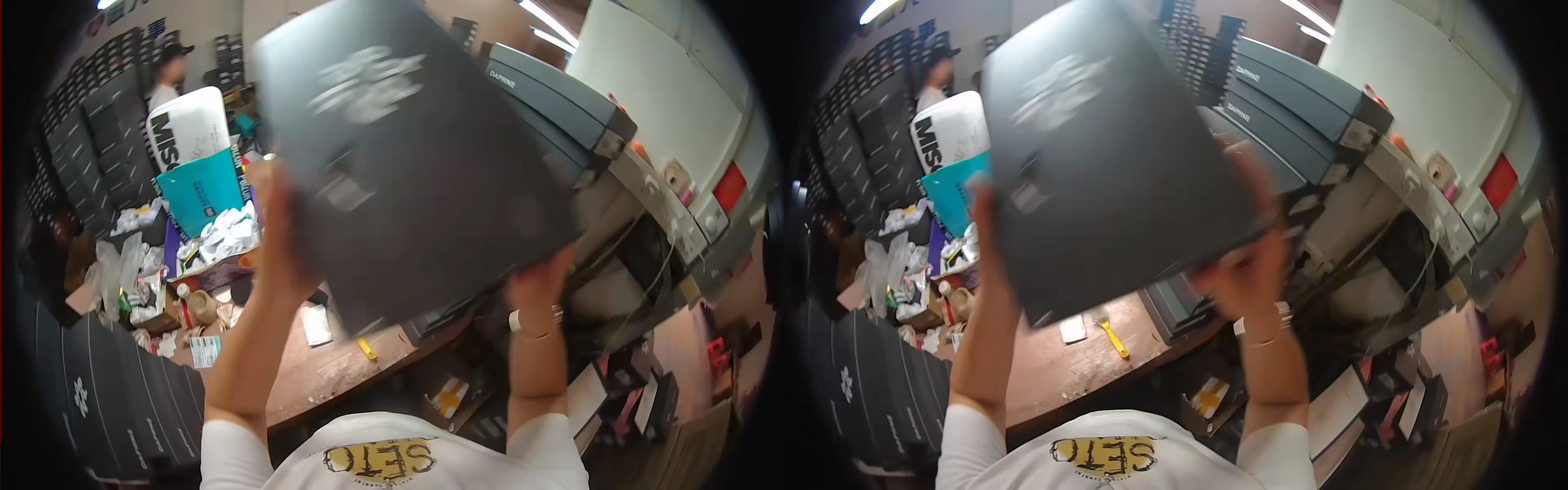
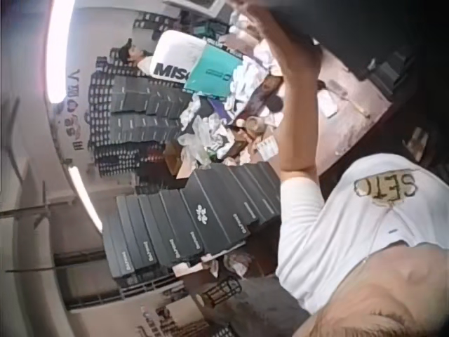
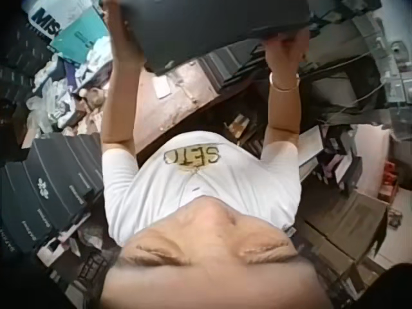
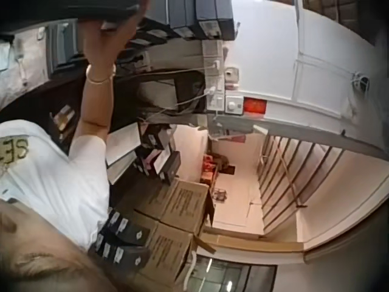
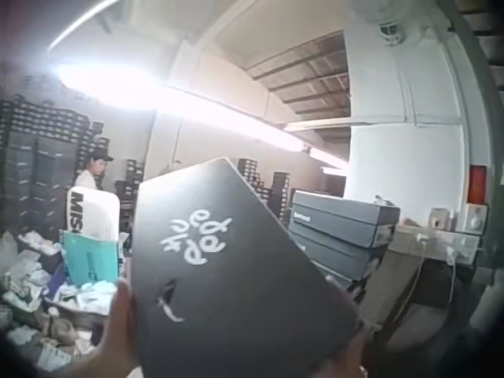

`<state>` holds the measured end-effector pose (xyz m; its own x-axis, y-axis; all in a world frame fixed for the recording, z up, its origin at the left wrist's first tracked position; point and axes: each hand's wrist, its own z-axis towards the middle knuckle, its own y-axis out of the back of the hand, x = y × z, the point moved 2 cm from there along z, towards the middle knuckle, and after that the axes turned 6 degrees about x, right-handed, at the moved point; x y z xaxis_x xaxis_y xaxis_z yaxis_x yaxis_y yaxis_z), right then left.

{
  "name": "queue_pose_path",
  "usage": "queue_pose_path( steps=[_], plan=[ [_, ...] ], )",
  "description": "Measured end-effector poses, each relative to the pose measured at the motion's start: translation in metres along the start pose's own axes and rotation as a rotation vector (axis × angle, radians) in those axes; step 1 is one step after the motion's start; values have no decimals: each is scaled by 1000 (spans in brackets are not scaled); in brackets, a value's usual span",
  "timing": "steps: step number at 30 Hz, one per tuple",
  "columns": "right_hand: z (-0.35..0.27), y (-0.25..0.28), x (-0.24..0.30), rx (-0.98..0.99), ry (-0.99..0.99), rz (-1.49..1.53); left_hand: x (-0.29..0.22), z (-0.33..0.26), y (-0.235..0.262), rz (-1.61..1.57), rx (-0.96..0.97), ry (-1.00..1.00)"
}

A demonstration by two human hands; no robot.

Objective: Inspect shoes, brush off dust, wrap them in protective paper, and pack them into a shoebox.

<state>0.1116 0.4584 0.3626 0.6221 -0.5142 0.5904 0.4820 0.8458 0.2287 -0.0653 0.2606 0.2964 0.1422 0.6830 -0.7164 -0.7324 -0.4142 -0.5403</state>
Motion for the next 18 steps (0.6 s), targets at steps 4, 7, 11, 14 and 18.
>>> queue_pose_path(
  steps=[4,7,11,14,18],
  plan=[
    [20,132,-45,-415,-114,-30,49,29,-97,600,526,-112],
    [-41,155,-100,-389,-286,-267,59,-37,-114,738,915,-6],
    [-186,74,-128,-399,-657,-43,50,-96,-45,764,778,209],
    [-260,-48,-144,-77,-1044,190,-15,-141,-30,961,433,49],
    [-233,-186,-107,472,-864,490,-140,-227,-33,1536,-226,-524]
  ],
)
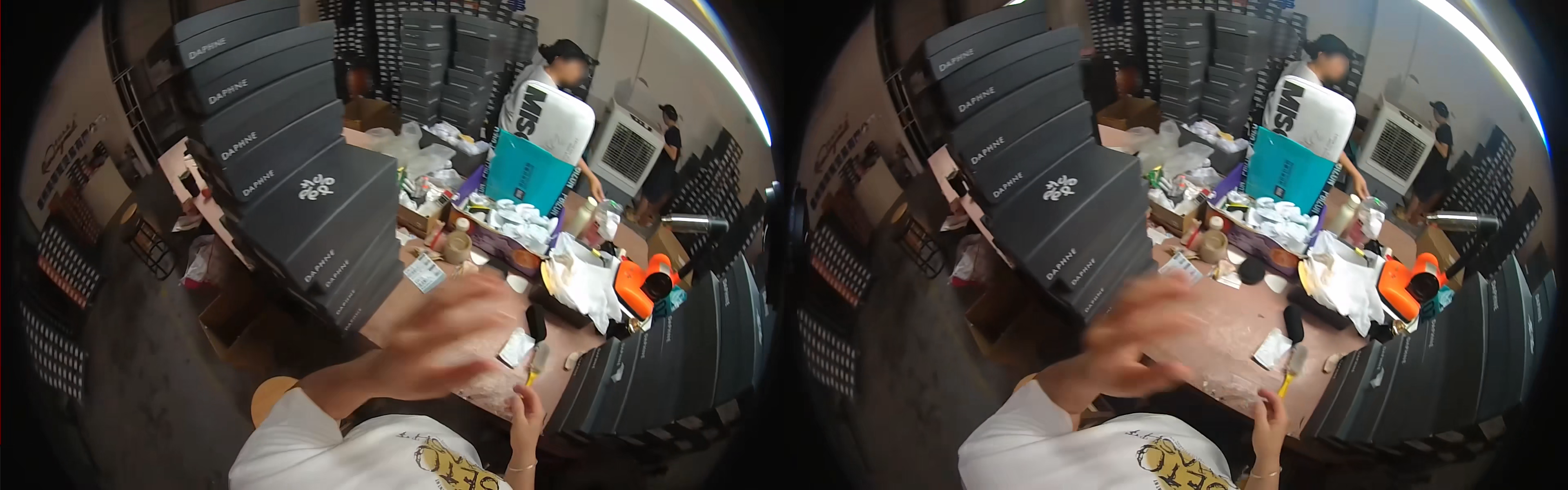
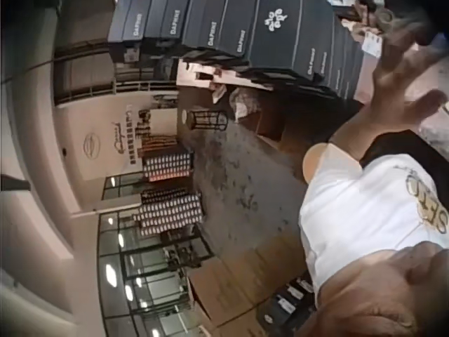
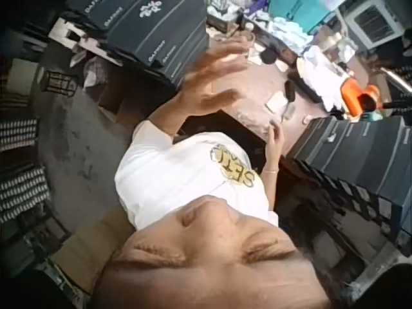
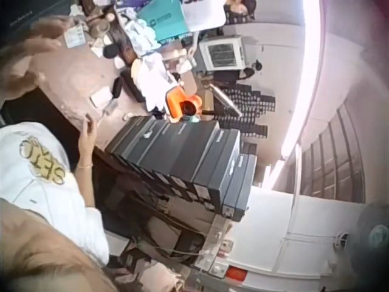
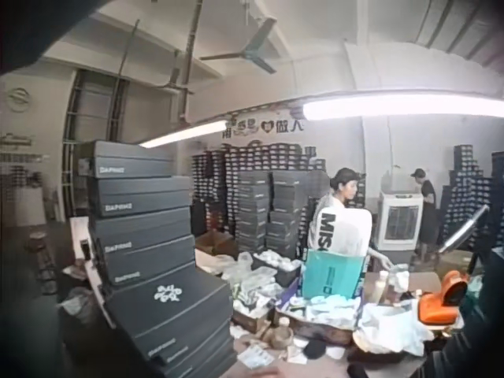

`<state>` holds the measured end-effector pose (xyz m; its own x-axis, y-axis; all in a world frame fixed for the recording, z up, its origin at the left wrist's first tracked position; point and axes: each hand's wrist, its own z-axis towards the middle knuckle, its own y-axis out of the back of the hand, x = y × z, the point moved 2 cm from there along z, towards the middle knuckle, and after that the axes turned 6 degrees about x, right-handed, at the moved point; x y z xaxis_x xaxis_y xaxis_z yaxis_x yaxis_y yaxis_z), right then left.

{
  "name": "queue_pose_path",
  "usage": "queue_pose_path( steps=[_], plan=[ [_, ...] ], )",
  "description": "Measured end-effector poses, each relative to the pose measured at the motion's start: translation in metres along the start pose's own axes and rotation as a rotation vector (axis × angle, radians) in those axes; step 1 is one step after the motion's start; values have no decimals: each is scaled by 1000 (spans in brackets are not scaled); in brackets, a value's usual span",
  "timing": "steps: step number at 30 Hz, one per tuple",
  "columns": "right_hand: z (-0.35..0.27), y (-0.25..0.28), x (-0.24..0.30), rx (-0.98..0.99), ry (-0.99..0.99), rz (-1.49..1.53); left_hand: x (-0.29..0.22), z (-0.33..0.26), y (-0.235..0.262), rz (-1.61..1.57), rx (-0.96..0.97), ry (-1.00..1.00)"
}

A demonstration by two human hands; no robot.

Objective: Inspect shoes, brush off dust, wrap them in protective paper, and pack them into a shoebox.

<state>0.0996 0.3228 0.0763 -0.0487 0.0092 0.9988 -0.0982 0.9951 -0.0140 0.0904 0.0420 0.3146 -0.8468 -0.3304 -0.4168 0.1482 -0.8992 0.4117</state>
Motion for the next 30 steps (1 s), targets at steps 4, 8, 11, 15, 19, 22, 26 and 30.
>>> queue_pose_path(
  steps=[4,8,11,15,19,22,26,30],
  plan=[
    [69,-105,45,483,143,-35,20,-103,153,660,-840,169],
    [113,-230,99,871,233,-19,90,-206,247,369,-839,715],
    [138,-300,123,877,305,-27,125,-217,243,408,-855,801],
    [182,-321,117,588,134,131,127,-195,191,202,-673,807],
    [184,-241,107,832,-75,504,97,-166,107,110,-289,761],
    [153,-158,56,786,-146,366,89,-157,18,-192,-413,700],
    [113,-74,-51,548,-351,342,142,-196,-88,-681,-275,1178],
    [140,-19,-147,377,-610,114,236,-275,-191,-840,-371,1554]
  ],
)
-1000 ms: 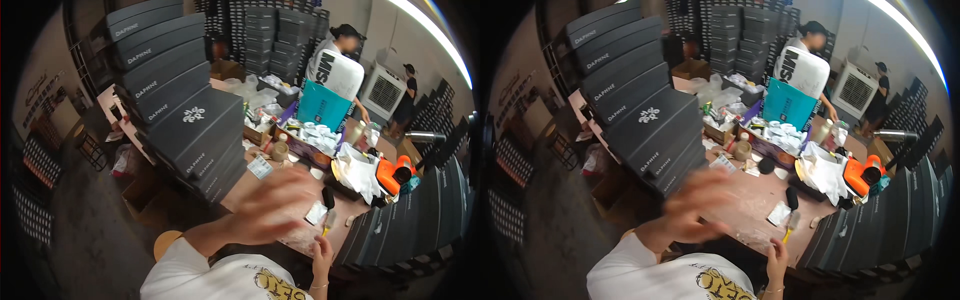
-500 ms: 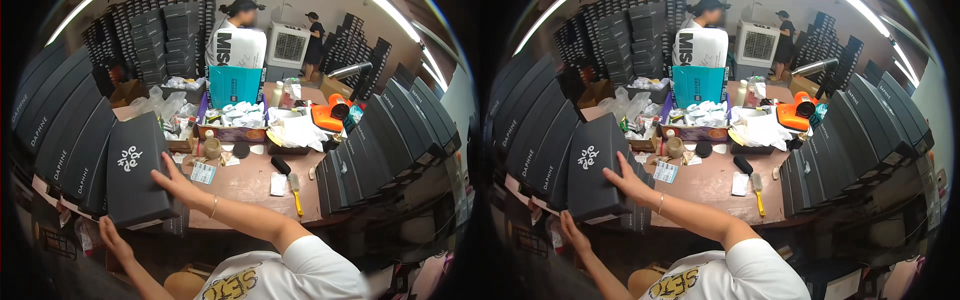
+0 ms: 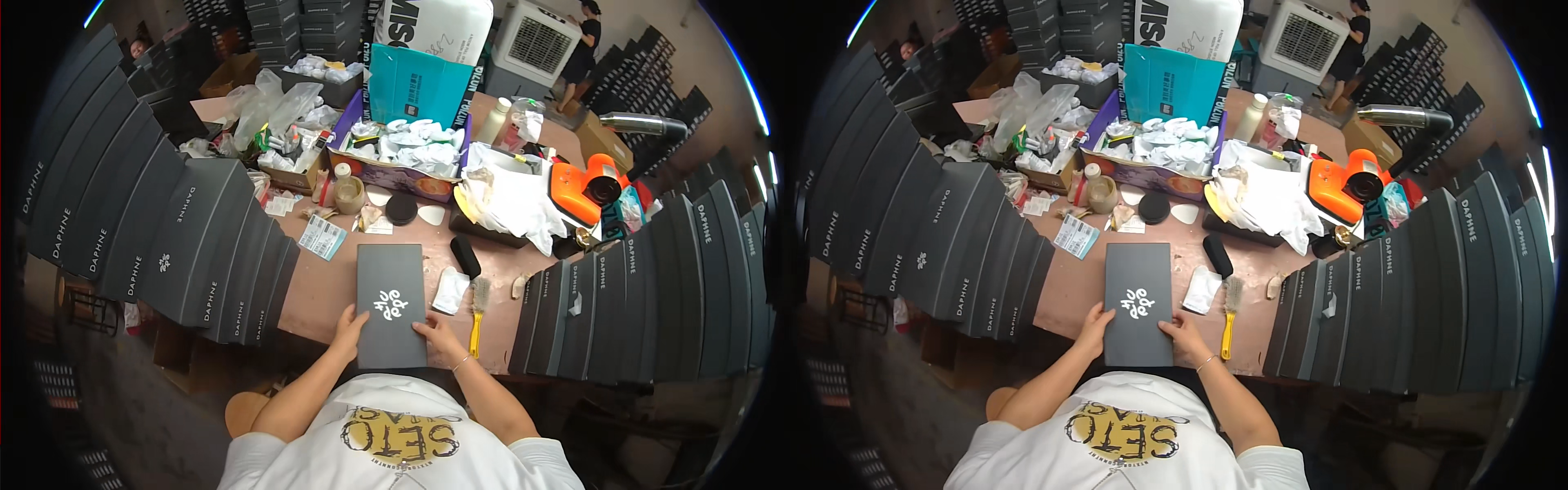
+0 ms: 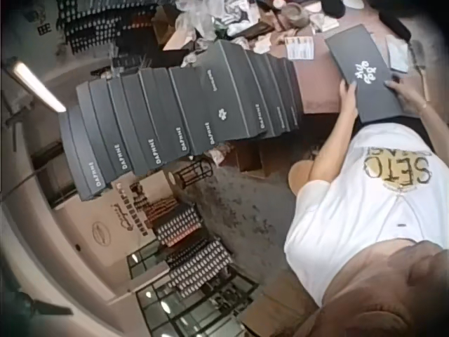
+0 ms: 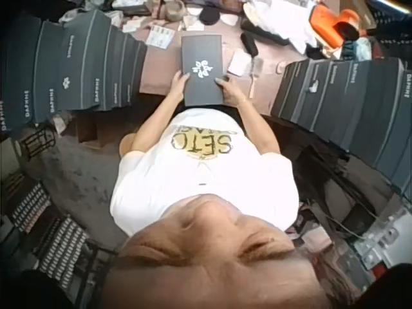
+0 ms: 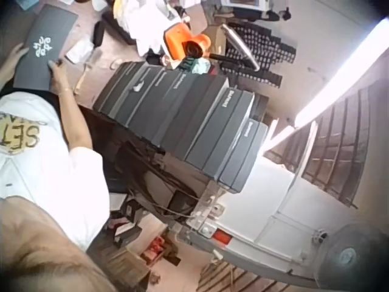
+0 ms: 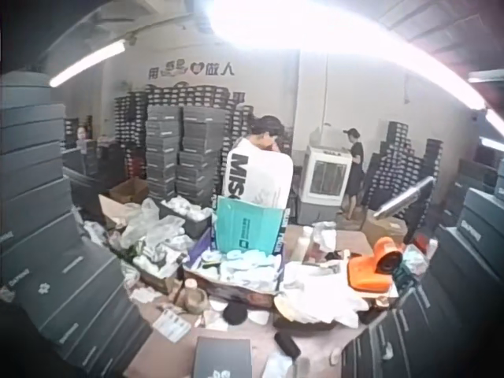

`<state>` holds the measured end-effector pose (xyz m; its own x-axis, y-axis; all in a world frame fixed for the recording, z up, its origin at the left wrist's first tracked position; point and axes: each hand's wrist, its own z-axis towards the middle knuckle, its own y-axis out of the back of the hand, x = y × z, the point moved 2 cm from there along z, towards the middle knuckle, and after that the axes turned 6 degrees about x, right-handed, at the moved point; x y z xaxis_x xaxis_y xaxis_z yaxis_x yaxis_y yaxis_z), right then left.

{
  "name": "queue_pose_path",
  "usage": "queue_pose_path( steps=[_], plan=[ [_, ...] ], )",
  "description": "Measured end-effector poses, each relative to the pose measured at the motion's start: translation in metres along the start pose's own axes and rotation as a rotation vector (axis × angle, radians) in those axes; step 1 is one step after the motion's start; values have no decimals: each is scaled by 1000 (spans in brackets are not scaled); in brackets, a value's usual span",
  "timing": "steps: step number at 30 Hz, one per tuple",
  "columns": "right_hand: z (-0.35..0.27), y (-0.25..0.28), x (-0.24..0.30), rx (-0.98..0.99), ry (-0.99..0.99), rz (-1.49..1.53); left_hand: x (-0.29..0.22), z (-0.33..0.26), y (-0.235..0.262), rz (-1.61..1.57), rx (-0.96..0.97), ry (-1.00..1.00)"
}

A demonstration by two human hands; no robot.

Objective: Inspect shoes, brush off dust, wrap them in protective paper, and pack them into a shoebox.

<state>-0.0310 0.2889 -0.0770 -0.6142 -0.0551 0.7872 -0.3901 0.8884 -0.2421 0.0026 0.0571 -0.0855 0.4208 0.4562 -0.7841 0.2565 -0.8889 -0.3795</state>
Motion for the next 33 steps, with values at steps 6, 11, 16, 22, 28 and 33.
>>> queue_pose_path(
  steps=[6,11,16,22,28,33],
  plan=[
    [-16,24,63,-92,22,166,-49,45,-34,-150,111,350],
    [-27,-78,100,229,168,-376,-84,47,11,633,-111,-149],
    [0,-84,93,31,522,-932,-158,15,58,1195,-292,-460],
    [21,-39,43,13,298,-1696,-85,49,-60,1395,698,-725],
    [9,-32,46,-21,350,-1496,-62,79,-50,1778,790,-696],
    [-23,-25,107,-39,448,-1528,-69,77,-58,1735,804,-461]
  ],
)
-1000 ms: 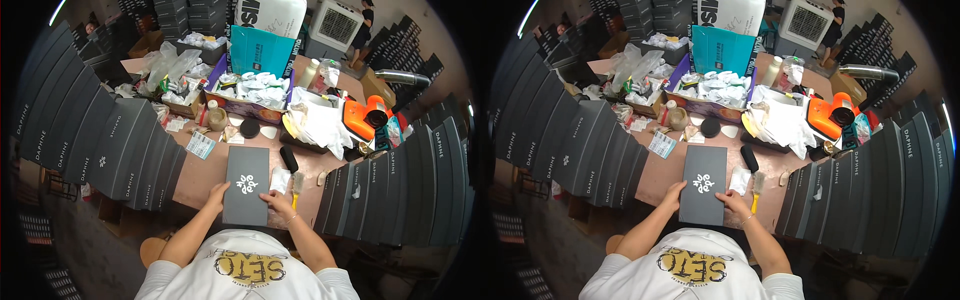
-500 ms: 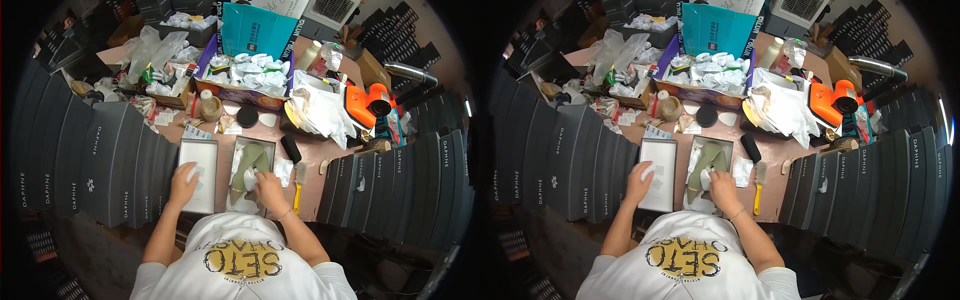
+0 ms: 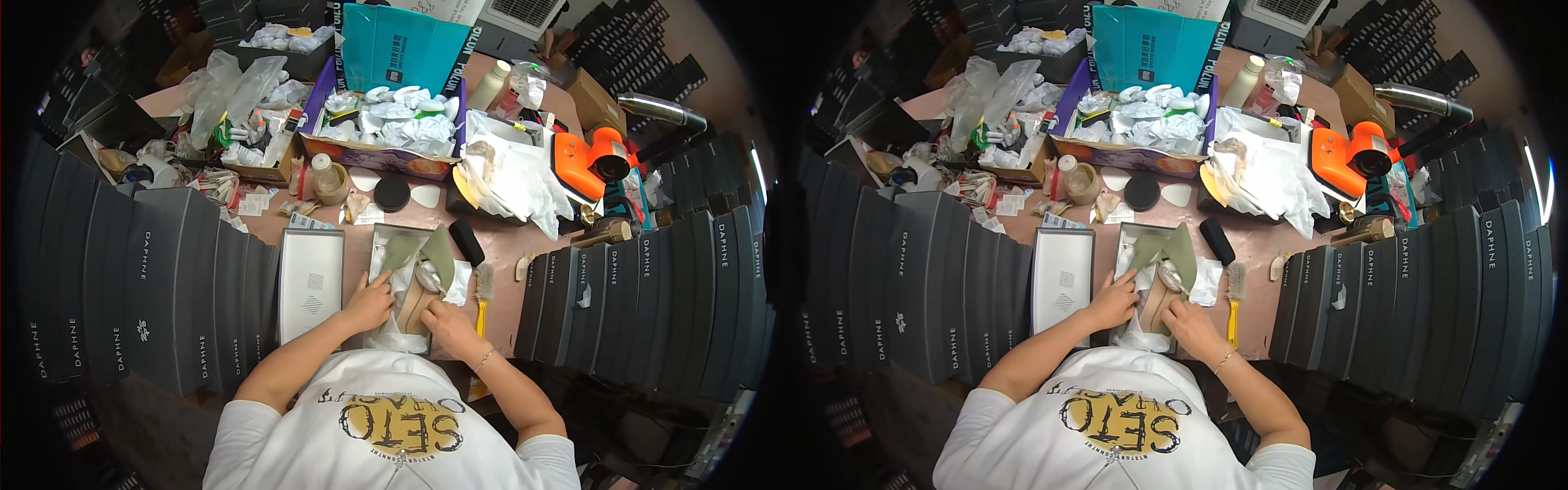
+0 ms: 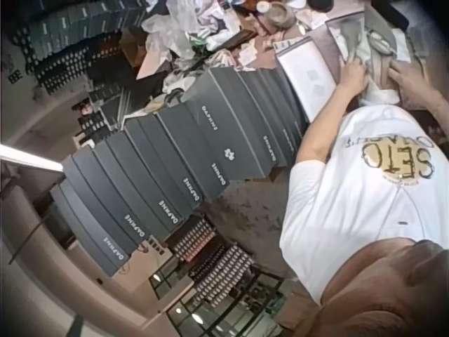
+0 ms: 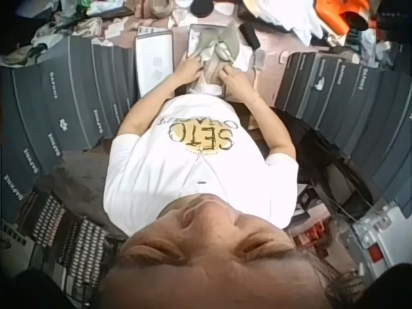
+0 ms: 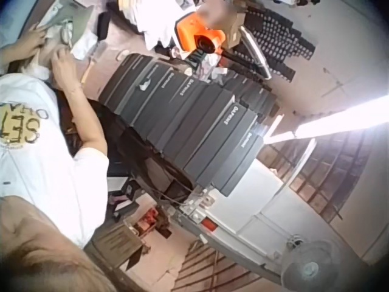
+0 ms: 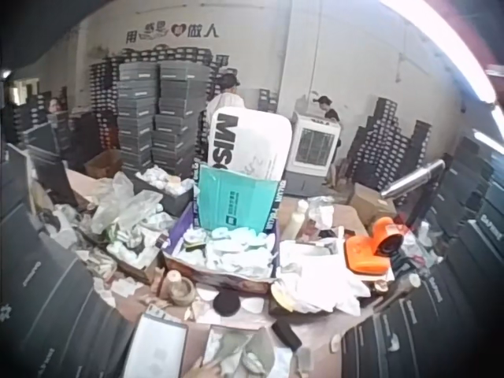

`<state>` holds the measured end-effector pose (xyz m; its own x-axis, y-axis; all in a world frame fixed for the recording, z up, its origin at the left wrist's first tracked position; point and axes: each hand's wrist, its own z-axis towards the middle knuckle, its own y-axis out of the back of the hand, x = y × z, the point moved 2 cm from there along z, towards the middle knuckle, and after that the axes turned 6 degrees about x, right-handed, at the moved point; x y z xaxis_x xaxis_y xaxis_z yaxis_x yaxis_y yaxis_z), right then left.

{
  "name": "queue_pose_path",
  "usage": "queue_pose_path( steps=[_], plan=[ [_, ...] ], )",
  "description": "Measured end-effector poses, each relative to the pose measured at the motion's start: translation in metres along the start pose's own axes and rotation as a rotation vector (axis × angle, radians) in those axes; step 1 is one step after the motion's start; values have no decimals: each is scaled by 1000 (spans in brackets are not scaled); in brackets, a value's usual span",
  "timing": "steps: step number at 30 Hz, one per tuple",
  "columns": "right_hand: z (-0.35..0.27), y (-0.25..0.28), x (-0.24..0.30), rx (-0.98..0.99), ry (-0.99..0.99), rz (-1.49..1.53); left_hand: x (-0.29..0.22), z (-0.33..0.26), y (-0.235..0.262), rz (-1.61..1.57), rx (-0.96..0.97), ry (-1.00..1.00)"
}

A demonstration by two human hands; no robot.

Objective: Inspect shoes, brush off dust, wrap them in protective paper, and pack them into a shoebox.

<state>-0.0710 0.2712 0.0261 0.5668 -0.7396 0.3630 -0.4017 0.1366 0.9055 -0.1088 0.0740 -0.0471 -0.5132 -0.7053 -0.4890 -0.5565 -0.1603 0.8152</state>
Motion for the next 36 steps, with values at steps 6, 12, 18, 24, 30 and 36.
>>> queue_pose_path(
  steps=[6,12,18,24,30,36],
  plan=[
    [-12,61,-8,-100,-46,346,-29,-18,37,-1496,-392,122],
    [23,69,29,-296,-80,672,-22,-8,22,-2275,12,79],
    [69,44,28,-312,-252,404,-59,-21,15,-2078,-517,171],
    [61,11,18,-574,-109,680,-60,-30,15,-2185,-526,212],
    [31,-4,5,-537,-253,615,-22,-57,9,-2396,-316,125],
    [83,16,45,-242,48,-146,-59,-48,18,-2135,-293,342]
  ],
)
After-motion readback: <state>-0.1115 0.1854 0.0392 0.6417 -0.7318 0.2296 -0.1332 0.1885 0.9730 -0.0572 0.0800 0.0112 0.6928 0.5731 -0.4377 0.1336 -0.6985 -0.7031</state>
